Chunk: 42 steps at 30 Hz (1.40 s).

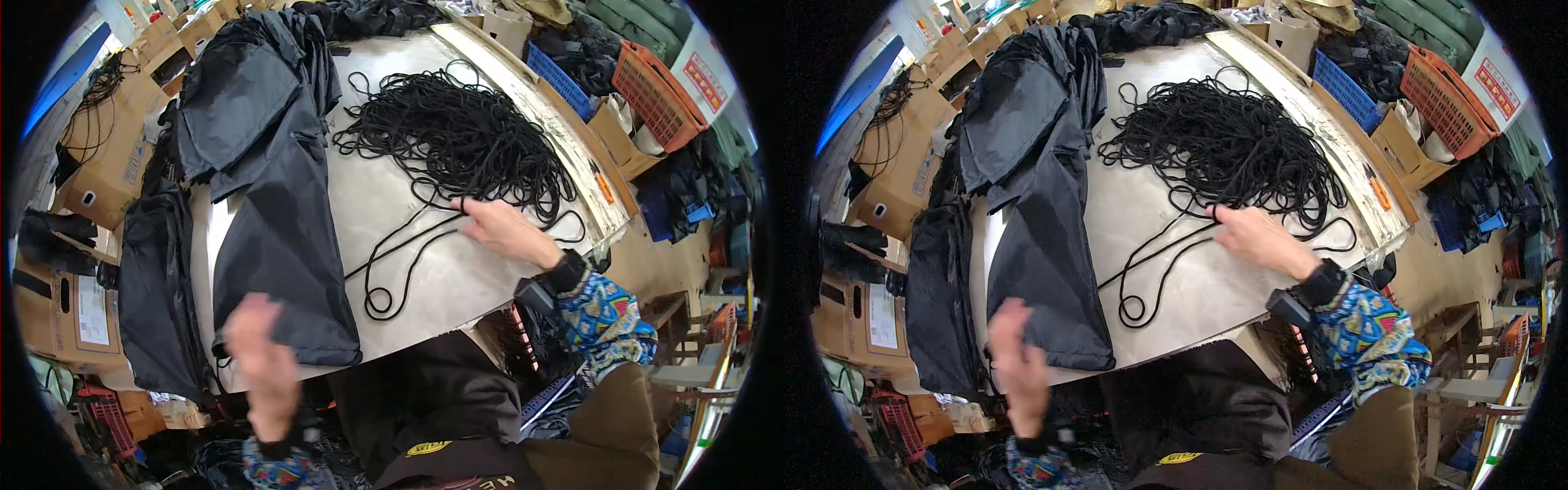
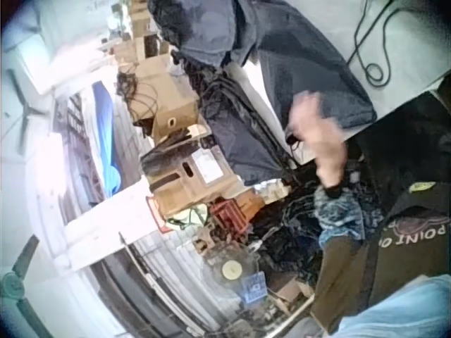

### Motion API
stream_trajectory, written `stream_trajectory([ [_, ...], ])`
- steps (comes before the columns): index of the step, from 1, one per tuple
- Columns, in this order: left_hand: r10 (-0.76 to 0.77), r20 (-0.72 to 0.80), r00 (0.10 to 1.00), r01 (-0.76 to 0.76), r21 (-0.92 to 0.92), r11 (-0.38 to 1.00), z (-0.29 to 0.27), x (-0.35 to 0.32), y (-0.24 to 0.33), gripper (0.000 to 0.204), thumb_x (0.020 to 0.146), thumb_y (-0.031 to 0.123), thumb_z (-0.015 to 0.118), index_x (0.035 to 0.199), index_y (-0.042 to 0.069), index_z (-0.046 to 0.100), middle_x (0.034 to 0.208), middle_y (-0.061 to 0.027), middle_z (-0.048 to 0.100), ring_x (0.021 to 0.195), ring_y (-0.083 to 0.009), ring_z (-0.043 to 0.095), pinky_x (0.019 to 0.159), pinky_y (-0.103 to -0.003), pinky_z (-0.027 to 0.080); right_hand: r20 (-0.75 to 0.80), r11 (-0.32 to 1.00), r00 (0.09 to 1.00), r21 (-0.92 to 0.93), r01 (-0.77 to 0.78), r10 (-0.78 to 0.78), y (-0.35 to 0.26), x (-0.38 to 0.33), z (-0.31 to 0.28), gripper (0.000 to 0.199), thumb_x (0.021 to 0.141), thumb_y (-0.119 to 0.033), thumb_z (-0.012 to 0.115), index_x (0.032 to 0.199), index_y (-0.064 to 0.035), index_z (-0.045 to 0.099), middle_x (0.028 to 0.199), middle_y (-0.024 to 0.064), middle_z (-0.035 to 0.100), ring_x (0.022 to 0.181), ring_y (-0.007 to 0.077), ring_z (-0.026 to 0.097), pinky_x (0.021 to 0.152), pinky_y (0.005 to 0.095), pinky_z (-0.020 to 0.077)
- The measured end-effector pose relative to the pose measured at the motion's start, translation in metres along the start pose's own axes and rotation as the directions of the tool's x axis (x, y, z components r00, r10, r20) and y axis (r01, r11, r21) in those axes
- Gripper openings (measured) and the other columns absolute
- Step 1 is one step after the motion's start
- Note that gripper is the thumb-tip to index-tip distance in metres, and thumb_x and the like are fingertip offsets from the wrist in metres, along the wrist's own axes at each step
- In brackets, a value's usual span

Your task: The person uses a metal hook tool to thread black drawstrings through the hem channels of black fabric bags. They repeatedly pick up a bag, insert the hook into the channel, pull the string through, and then place the finished bag aside. The process is repeated for multiple bags in a cluttered workshop environment.

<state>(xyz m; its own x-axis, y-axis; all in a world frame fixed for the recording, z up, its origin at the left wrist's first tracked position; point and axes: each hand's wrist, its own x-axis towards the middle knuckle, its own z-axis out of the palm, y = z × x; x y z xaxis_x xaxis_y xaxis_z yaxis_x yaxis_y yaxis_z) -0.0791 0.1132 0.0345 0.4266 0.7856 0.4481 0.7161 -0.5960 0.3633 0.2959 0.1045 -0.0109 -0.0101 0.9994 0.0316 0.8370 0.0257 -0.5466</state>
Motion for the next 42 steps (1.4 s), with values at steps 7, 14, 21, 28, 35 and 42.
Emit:
stream_trajectory([
  [7, 0.157, 0.051, 0.986, -0.133, -0.321, 0.938, 0.117, 0.036, 0.065, 0.024, 0.081, -0.004, 0.051, 0.102, 0.001, 0.059, 0.094, -0.0137, 0.062, 0.087, -0.0315, 0.058, 0.077, -0.038, 0.047, -0.016, 0.998, 0.999, 0.055, -0.037, 0.038, -0.012, -0.014, -0.004, 0.016, 0.083, -0.013, 0.055, 0.087, 0.0026, 0.056, 0.077, 0.0225, 0.061, 0.075, 0.0399, 0.061, 0.064, 0.0453, 0.0464],
  [14, 0.081, 0.152, 0.985, -0.051, -0.191, 0.980, 0.143, 0.060, 0.052, 0.008, 0.084, 0.011, 0.056, 0.088, 0.005, 0.054, 0.093, -0.0124, 0.056, 0.092, -0.0325, 0.049, 0.078, -0.041, 0.039, -0.356, 0.863, 0.928, -0.428, -0.268, 0.112, 0.027, -0.086, -0.067, 0.018, 0.086, -0.014, 0.058, 0.095, 0.0020, 0.055, 0.083, 0.0191, 0.059, 0.083, 0.0373, 0.058, 0.069, 0.0414, 0.0456],
  [21, 0.105, 0.564, 0.819, 0.458, -0.754, 0.470, 0.052, 0.017, 0.087, 0.004, 0.091, 0.000, 0.053, 0.095, 0.001, 0.051, 0.079, -0.0055, 0.060, 0.062, -0.0082, 0.052, 0.057, -0.022, 0.042, -0.203, 0.925, 0.947, 0.243, 0.294, -0.247, -0.057, -0.083, -0.016, 0.029, 0.089, -0.010, 0.056, 0.118, -0.0075, 0.057, 0.112, 0.0156, 0.057, 0.095, 0.0296, 0.060, 0.078, 0.0339, 0.0497],
  [28, -0.065, 0.486, 0.871, 0.491, -0.866, 0.096, 0.011, -0.030, 0.039, 0.017, 0.085, -0.007, 0.056, 0.097, 0.002, 0.048, 0.076, -0.0081, 0.060, 0.060, -0.0074, 0.048, 0.053, -0.020, 0.040, 0.014, 0.948, 0.950, 0.063, 0.311, -0.313, -0.023, -0.051, -0.004, 0.014, 0.090, -0.017, 0.054, 0.088, -0.0030, 0.057, 0.092, 0.0127, 0.058, 0.082, 0.0334, 0.059, 0.070, 0.0391, 0.0486],
  [35, 0.255, -0.303, 0.918, -0.079, -0.772, -0.630, -0.040, -0.067, 0.010, 0.013, 0.081, 0.005, 0.058, 0.092, 0.000, 0.053, 0.087, -0.0085, 0.056, 0.068, -0.0175, 0.054, 0.056, -0.031, 0.038, -0.296, 0.993, 0.948, -0.074, 0.097, -0.115, 0.048, -0.065, -0.011, 0.009, 0.078, -0.002, 0.056, 0.085, 0.0012, 0.060, 0.076, 0.0156, 0.056, 0.073, 0.0343, 0.056, 0.065, 0.0375, 0.0461],
  [42, -0.183, 0.315, 0.932, 0.140, 0.153, 0.978, 0.022, -0.070, 0.016, 0.051, 0.089, 0.020, 0.057, 0.135, 0.004, 0.040, 0.138, -0.0235, 0.038, 0.130, -0.0421, 0.032, 0.105, -0.056, 0.026, -0.079, 0.969, 0.969, -0.103, 0.225, -0.234, -0.027, -0.090, -0.038, 0.020, 0.086, -0.010, 0.059, 0.103, 0.0008, 0.063, 0.081, 0.0117, 0.061, 0.081, 0.0312, 0.061, 0.072, 0.0351, 0.0494],
])
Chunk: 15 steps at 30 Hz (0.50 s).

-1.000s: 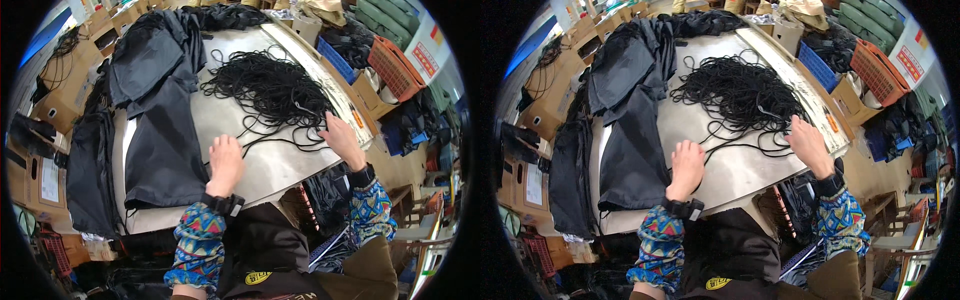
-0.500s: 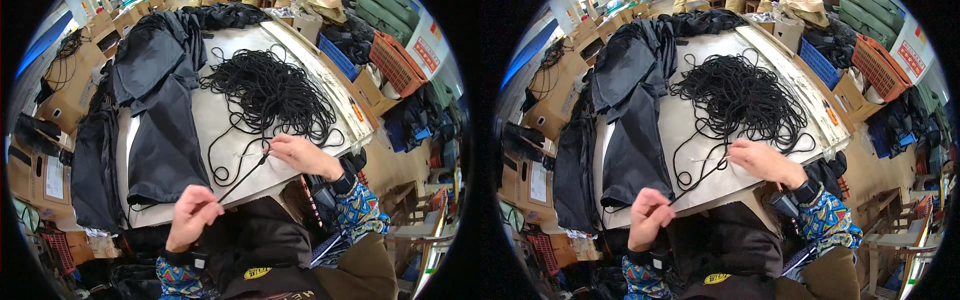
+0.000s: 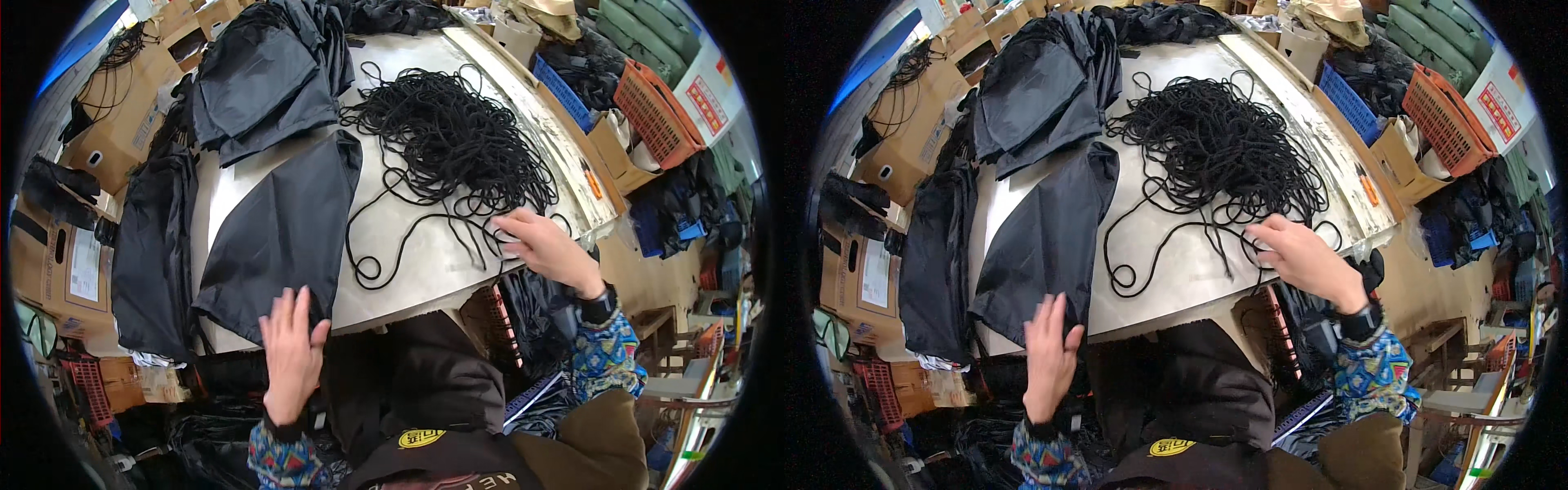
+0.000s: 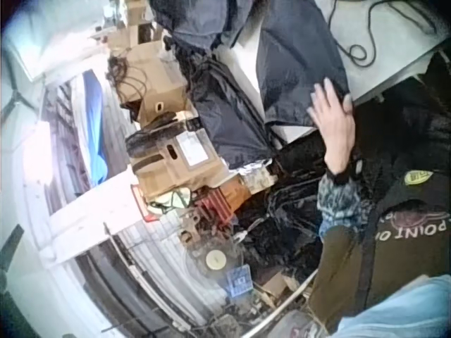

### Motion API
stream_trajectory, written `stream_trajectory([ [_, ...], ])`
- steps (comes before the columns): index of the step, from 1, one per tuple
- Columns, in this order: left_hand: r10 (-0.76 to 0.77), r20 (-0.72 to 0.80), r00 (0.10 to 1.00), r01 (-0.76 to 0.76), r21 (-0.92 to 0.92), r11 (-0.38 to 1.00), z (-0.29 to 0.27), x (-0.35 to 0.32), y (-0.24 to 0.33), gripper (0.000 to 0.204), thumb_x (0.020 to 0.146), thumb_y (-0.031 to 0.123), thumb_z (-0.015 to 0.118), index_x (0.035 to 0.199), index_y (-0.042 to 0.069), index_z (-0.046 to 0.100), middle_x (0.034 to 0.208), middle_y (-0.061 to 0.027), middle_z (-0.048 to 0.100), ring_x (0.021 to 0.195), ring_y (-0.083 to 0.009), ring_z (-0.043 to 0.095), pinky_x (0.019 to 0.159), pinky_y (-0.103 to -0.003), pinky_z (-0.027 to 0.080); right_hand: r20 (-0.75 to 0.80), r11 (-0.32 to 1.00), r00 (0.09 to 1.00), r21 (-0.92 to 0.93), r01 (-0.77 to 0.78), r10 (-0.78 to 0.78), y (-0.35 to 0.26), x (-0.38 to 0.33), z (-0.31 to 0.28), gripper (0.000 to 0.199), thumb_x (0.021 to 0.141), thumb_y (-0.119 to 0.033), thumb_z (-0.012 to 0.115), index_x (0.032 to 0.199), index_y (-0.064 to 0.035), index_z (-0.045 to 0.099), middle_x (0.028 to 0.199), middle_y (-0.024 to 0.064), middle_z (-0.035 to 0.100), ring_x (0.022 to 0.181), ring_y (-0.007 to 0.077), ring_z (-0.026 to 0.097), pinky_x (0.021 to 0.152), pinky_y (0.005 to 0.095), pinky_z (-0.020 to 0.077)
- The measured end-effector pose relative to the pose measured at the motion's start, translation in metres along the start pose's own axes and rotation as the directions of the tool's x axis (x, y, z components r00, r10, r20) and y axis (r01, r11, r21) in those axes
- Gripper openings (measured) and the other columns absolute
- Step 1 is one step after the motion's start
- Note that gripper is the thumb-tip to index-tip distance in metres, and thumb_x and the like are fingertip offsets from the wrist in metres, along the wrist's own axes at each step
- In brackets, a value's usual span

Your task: The person uses a metal hook tool to thread black drawstrings through the hem channels of black fabric bags. They repeatedly pick up a bag, insert the hook into the channel, pull the string through, and then place the finished bag aside. The process is repeated for multiple bags in a cluttered workshop environment.

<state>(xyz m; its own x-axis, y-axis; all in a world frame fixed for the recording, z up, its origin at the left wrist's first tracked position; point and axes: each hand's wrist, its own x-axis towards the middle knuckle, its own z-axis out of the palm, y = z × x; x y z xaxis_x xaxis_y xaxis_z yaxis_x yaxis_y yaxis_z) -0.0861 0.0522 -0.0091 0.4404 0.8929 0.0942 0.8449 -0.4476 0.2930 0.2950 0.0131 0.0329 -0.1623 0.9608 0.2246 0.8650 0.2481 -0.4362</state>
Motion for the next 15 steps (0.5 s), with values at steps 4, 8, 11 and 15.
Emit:
stream_trajectory([
  [4, 0.126, 0.162, 0.979, -0.113, -0.087, 0.990, 0.016, 0.058, -0.047, 0.057, 0.086, 0.020, 0.060, 0.138, 0.009, 0.039, 0.146, -0.0235, 0.028, 0.136, -0.0429, 0.024, 0.108, -0.054, 0.022, 0.424, 0.773, 0.892, 0.509, -0.378, 0.157, -0.022, -0.010, -0.033, 0.022, 0.084, -0.009, 0.059, 0.103, 0.0003, 0.063, 0.068, 0.0128, 0.060, 0.067, 0.0339, 0.060, 0.066, 0.0387, 0.0497],
  [8, 0.306, 0.407, 0.861, -0.177, -0.324, 0.929, -0.054, 0.091, -0.043, 0.074, 0.069, 0.017, 0.073, 0.137, 0.008, 0.042, 0.147, -0.0218, 0.030, 0.136, -0.0339, 0.030, 0.109, -0.048, 0.026, 0.086, 0.778, 0.910, -0.555, -0.295, 0.406, 0.009, -0.070, -0.024, 0.016, 0.085, -0.013, 0.058, 0.090, 0.0015, 0.063, 0.074, 0.0188, 0.062, 0.072, 0.0370, 0.061, 0.063, 0.0417, 0.0482],
  [11, 0.472, 0.236, 0.850, -0.248, -0.610, 0.753, -0.055, 0.076, 0.003, 0.058, 0.073, 0.012, 0.071, 0.127, 0.006, 0.053, 0.129, -0.0172, 0.052, 0.124, -0.0319, 0.046, 0.102, -0.034, 0.039, 0.058, 0.861, 0.905, -0.341, -0.378, 0.420, 0.004, -0.083, -0.022, 0.016, 0.086, -0.014, 0.057, 0.085, 0.0019, 0.062, 0.075, 0.0212, 0.062, 0.073, 0.0384, 0.060, 0.062, 0.0427, 0.0478],
  [15, 0.365, -0.207, 0.908, -0.400, -0.163, 0.902, 0.026, 0.069, 0.064, 0.023, 0.076, 0.013, 0.070, 0.093, 0.000, 0.059, 0.096, -0.0131, 0.054, 0.094, -0.0306, 0.050, 0.082, -0.038, 0.041, 0.091, 0.946, 0.946, 0.072, -0.317, 0.310, -0.027, -0.060, -0.006, 0.015, 0.088, -0.011, 0.056, 0.087, 0.0024, 0.061, 0.078, 0.0227, 0.059, 0.076, 0.0389, 0.059, 0.063, 0.0420, 0.0466],
])
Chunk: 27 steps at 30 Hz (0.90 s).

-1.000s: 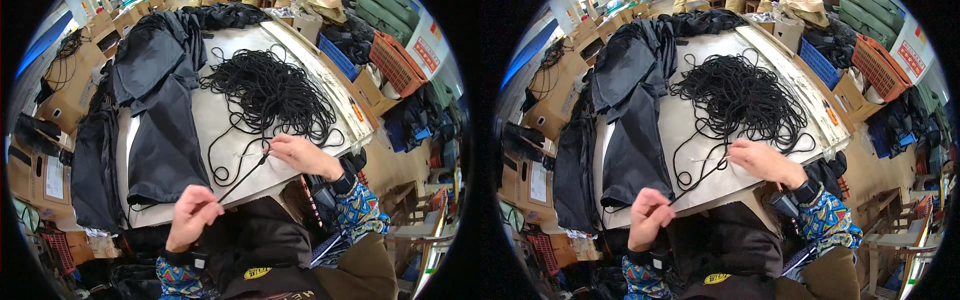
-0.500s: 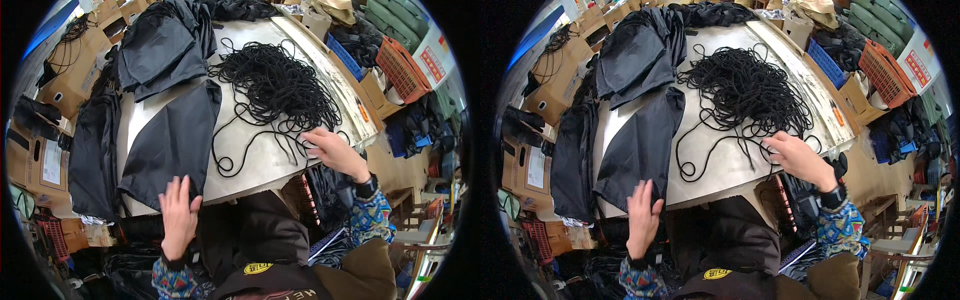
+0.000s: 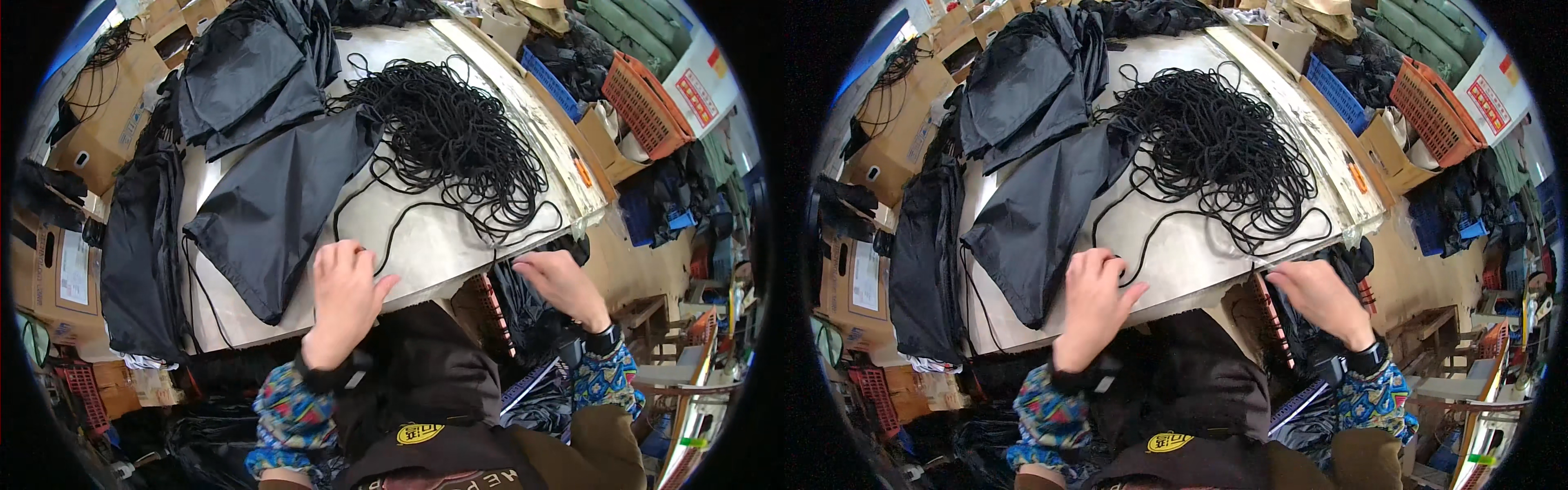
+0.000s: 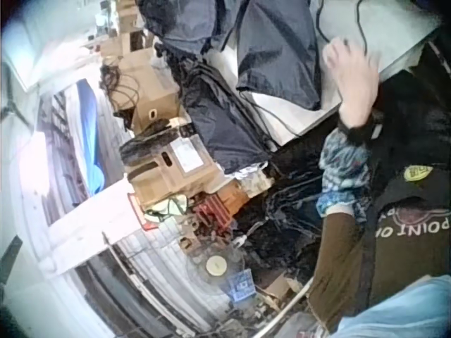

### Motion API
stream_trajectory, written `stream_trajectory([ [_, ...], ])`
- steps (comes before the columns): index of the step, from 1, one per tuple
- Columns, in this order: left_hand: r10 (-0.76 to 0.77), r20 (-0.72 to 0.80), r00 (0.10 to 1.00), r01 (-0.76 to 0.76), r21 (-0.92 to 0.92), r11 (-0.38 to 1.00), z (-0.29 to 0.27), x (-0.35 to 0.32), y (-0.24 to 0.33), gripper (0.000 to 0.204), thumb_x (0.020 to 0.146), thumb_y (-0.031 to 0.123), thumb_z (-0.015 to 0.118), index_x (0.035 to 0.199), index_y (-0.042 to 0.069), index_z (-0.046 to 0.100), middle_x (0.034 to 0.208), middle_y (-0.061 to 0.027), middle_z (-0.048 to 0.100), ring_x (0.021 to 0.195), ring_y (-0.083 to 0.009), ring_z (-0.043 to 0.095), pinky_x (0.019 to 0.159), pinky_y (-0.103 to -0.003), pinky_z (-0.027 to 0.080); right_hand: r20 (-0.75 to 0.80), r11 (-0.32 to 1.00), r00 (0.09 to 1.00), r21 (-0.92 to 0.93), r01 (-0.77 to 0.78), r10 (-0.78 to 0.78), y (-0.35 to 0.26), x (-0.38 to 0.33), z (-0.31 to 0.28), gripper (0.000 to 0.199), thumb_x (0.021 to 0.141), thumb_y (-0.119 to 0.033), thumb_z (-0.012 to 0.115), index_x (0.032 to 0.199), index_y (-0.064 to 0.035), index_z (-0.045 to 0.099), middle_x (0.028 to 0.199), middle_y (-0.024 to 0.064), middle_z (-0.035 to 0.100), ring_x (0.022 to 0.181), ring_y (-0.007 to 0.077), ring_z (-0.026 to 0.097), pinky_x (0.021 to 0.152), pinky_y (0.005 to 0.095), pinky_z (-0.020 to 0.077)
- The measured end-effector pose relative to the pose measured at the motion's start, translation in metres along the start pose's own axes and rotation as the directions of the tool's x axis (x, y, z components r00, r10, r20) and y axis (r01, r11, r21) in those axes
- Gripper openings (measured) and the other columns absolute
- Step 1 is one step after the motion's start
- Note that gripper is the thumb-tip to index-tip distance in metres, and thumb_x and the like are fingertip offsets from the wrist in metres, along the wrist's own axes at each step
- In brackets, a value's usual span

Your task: The person uses a metal hook tool to thread black drawstrings through the hem channels of black fabric bags. They repeatedly pick up a bag, insert the hook into the channel, pull the string through, and then place the finished bag aside. The process is repeated for multiple bags in a cluttered workshop environment.

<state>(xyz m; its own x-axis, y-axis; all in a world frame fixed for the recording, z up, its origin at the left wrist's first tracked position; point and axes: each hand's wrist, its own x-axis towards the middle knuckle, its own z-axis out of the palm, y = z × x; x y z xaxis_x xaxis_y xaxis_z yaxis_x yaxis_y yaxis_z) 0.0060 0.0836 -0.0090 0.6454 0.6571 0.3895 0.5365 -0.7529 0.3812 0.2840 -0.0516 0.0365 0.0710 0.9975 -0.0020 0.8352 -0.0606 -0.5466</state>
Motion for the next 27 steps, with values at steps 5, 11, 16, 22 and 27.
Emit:
stream_trajectory([
  [5, 0.094, 0.072, 0.993, -0.057, -0.399, 0.915, 0.027, -0.019, 0.032, 0.012, 0.080, 0.007, 0.064, 0.086, 0.004, 0.054, 0.085, -0.0113, 0.056, 0.090, -0.0310, 0.051, 0.081, -0.038, 0.040, 0.187, 0.957, 0.982, 0.289, -0.029, -0.027, -0.039, 0.003, 0.007, 0.020, 0.088, -0.009, 0.058, 0.107, -0.0035, 0.059, 0.080, 0.0217, 0.060, 0.077, 0.0401, 0.058, 0.064, 0.0366, 0.0480],
  [11, -0.191, 0.479, 0.857, 0.515, -0.807, 0.289, -0.039, -0.043, 0.045, 0.015, 0.091, 0.007, 0.058, 0.103, -0.002, 0.058, 0.078, -0.0042, 0.061, 0.064, -0.0074, 0.056, 0.058, -0.022, 0.046, 0.260, 0.919, 0.928, 0.359, 0.164, -0.267, -0.053, 0.014, 0.030, 0.021, 0.089, -0.012, 0.058, 0.106, -0.0011, 0.059, 0.082, 0.0171, 0.063, 0.072, 0.0313, 0.063, 0.065, 0.0357, 0.0494],
  [16, -0.197, 0.384, 0.902, 0.429, -0.851, 0.304, -0.142, -0.134, -0.028, 0.014, 0.079, -0.005, 0.055, 0.087, -0.008, 0.067, 0.059, -0.0100, 0.061, 0.047, -0.0116, 0.057, 0.044, -0.024, 0.044, -0.324, 0.731, 0.813, 0.660, -0.172, 0.484, 0.028, 0.039, -0.007, 0.016, 0.091, -0.006, 0.046, 0.089, -0.0020, 0.062, 0.060, -0.0050, 0.046, 0.056, 0.0035, 0.039, 0.049, 0.0213, 0.0295],
  [22, -0.442, 0.233, 0.866, 0.396, -0.859, 0.324, -0.129, -0.153, -0.004, 0.012, 0.085, -0.001, 0.055, 0.091, -0.004, 0.066, 0.063, -0.0078, 0.062, 0.045, -0.0086, 0.051, 0.041, -0.021, 0.037, 0.116, 0.981, 0.993, 0.191, -0.022, 0.000, -0.039, 0.034, 0.015, 0.038, 0.087, -0.011, 0.058, 0.123, -0.0032, 0.051, 0.064, 0.0106, 0.058, 0.059, 0.0184, 0.056, 0.058, 0.0335, 0.0458],
  [27, -0.282, 0.564, 0.776, 0.531, -0.826, -0.190, -0.074, -0.069, 0.038, 0.015, 0.091, 0.006, 0.057, 0.102, -0.005, 0.062, 0.074, -0.0091, 0.065, 0.053, -0.0068, 0.050, 0.047, -0.018, 0.037, 0.327, 0.788, 0.819, 0.573, 0.224, -0.471, -0.125, 0.035, 0.046, 0.021, 0.091, -0.020, 0.059, 0.106, -0.0046, 0.060, 0.077, 0.0130, 0.065, 0.066, 0.0187, 0.062, 0.062, 0.0317, 0.0485],
])
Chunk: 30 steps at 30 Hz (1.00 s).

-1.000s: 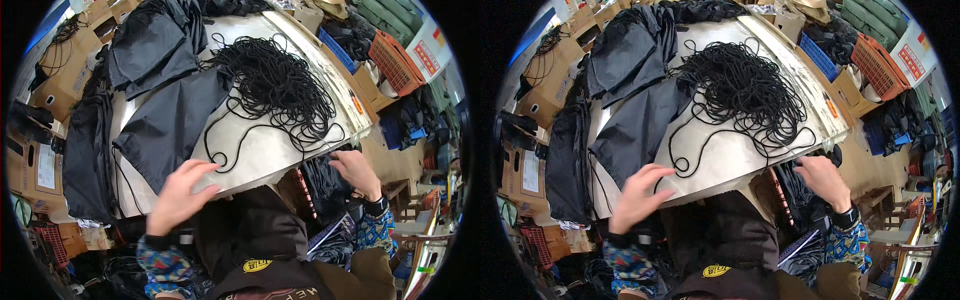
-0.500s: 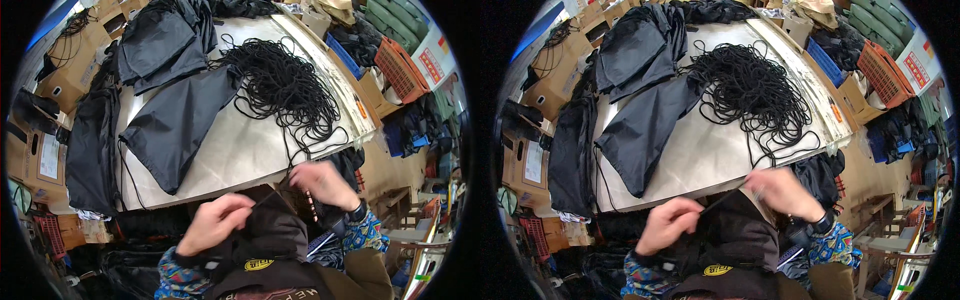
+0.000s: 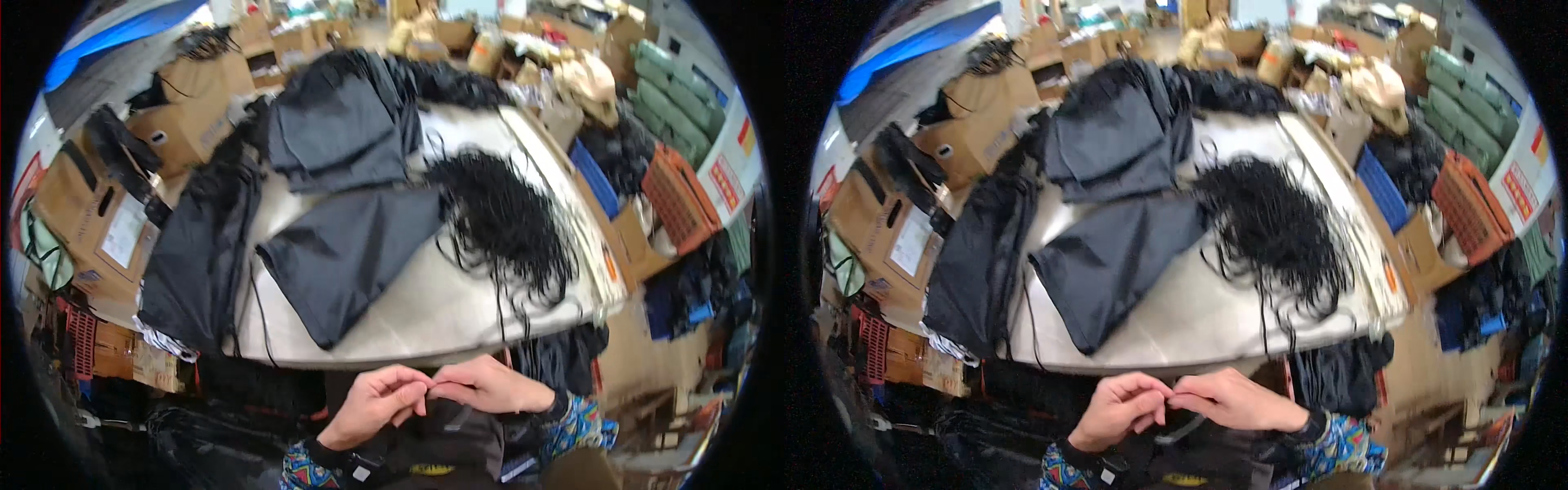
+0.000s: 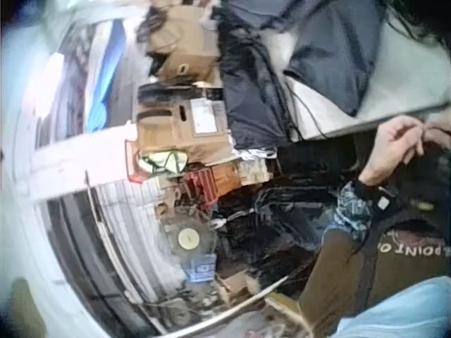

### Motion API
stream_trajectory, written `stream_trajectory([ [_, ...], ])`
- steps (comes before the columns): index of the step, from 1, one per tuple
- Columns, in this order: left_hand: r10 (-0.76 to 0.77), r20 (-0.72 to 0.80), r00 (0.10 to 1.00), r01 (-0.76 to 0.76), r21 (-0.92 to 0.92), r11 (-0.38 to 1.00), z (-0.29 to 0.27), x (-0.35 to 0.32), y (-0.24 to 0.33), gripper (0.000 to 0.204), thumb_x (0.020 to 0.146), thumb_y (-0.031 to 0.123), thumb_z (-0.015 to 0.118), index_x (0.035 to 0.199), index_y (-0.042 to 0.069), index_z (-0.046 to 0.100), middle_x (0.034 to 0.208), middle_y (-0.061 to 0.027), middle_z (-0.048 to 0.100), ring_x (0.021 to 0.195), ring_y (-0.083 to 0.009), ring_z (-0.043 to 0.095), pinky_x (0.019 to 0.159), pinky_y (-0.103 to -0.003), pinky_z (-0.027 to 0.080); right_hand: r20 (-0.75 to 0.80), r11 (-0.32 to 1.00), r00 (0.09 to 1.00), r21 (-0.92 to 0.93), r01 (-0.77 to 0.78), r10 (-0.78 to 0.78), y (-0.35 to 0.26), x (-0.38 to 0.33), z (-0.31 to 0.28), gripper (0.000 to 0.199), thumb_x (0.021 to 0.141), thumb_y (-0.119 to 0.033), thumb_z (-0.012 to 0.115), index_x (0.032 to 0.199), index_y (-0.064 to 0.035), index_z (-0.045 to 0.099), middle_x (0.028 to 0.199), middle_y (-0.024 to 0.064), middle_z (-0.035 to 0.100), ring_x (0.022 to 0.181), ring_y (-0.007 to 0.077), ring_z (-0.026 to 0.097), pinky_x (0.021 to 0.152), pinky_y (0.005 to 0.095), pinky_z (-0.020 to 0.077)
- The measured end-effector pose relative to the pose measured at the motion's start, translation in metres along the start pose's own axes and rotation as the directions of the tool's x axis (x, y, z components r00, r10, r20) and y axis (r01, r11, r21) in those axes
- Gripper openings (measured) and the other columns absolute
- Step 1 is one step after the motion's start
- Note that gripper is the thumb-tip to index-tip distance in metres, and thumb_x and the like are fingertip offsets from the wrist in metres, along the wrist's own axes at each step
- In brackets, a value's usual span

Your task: The person uses a metal hook tool to thread black drawstrings through the hem channels of black fabric bags. They repeatedly pick up a bag, insert the hook into the channel, pull the string through, and then place the finished bag aside. The process is repeated for multiple bags in a cluttered workshop environment.

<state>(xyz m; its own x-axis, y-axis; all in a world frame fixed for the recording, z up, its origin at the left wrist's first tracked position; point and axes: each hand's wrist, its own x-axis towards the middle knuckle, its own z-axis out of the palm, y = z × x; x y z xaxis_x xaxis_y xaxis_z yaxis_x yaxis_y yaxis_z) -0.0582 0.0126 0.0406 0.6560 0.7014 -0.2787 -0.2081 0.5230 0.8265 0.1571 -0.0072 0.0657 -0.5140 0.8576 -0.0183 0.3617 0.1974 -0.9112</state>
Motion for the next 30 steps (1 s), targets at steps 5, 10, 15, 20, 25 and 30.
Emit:
stream_trajectory([
  [5, 0.131, -0.042, 0.990, -0.138, -0.306, 0.942, -0.041, -0.019, 0.009, 0.012, 0.092, 0.006, 0.055, 0.094, -0.003, 0.063, 0.061, -0.0091, 0.059, 0.040, -0.0072, 0.043, 0.036, -0.021, 0.029, -0.297, 0.957, 0.909, 0.104, -0.273, 0.291, 0.014, -0.025, -0.025, 0.016, 0.094, -0.013, 0.055, 0.088, -0.0028, 0.065, 0.071, -0.0045, 0.057, 0.063, 0.0032, 0.047, 0.057, 0.0206, 0.0403],
  [10, 0.349, -0.256, 0.902, -0.431, -0.475, 0.767, -0.062, -0.011, 0.009, 0.026, 0.097, 0.022, 0.050, 0.102, -0.001, 0.059, 0.079, -0.0103, 0.066, 0.049, -0.0107, 0.053, 0.043, -0.021, 0.041, -0.380, 0.902, 0.820, 0.119, -0.415, 0.428, 0.039, -0.045, -0.032, 0.021, 0.095, -0.019, 0.054, 0.084, -0.0021, 0.062, 0.060, -0.0033, 0.048, 0.055, 0.0030, 0.041, 0.049, 0.0208, 0.0328],
  [15, 0.129, -0.078, 0.988, -0.121, 0.100, 0.988, -0.009, 0.003, -0.038, 0.032, 0.098, 0.025, 0.048, 0.111, -0.001, 0.061, 0.101, -0.0079, 0.066, 0.086, -0.0129, 0.060, 0.078, -0.026, 0.048, -0.249, 0.952, 0.919, 0.113, -0.286, 0.305, 0.028, -0.011, 0.007, 0.020, 0.095, -0.017, 0.053, 0.090, 0.0001, 0.062, 0.062, -0.0041, 0.050, 0.056, 0.0036, 0.043, 0.050, 0.0203, 0.0359],
  [20, 0.051, -0.173, 0.984, -0.115, -0.377, 0.919, 0.012, 0.028, -0.061, 0.025, 0.096, 0.018, 0.053, 0.113, 0.001, 0.060, 0.102, -0.0072, 0.065, 0.095, -0.0153, 0.061, 0.088, -0.029, 0.046, -0.138, 0.952, 0.944, 0.095, -0.290, 0.301, 0.021, -0.014, 0.021, 0.016, 0.094, -0.014, 0.054, 0.094, 0.0009, 0.060, 0.064, 0.0032, 0.054, 0.059, 0.0071, 0.048, 0.054, 0.0245, 0.0404],
  [25, 0.002, -0.269, 0.963, -0.160, -0.566, 0.809, -0.008, 0.027, -0.051, 0.022, 0.096, 0.016, 0.051, 0.109, 0.000, 0.059, 0.094, -0.0083, 0.065, 0.086, -0.0173, 0.063, 0.081, -0.032, 0.052, 0.094, 0.857, 0.873, 0.164, -0.488, 0.479, 0.021, -0.029, 0.024, 0.018, 0.094, -0.018, 0.055, 0.090, -0.0011, 0.061, 0.061, -0.0003, 0.052, 0.060, 0.0049, 0.045, 0.054, 0.0236, 0.0387],
  [30, 0.009, -0.282, 0.959, -0.161, -0.520, 0.839, -0.017, 0.024, -0.054, 0.023, 0.096, 0.014, 0.053, 0.110, -0.003, 0.059, 0.081, -0.0021, 0.060, 0.059, -0.0045, 0.045, 0.054, -0.020, 0.038, 0.314, 0.677, 0.805, 0.436, -0.593, 0.503, 0.042, -0.043, 0.041, 0.020, 0.095, -0.021, 0.055, 0.098, -0.0020, 0.060, 0.068, -0.0041, 0.049, 0.057, 0.0034, 0.041, 0.049, 0.0198, 0.0331],
])
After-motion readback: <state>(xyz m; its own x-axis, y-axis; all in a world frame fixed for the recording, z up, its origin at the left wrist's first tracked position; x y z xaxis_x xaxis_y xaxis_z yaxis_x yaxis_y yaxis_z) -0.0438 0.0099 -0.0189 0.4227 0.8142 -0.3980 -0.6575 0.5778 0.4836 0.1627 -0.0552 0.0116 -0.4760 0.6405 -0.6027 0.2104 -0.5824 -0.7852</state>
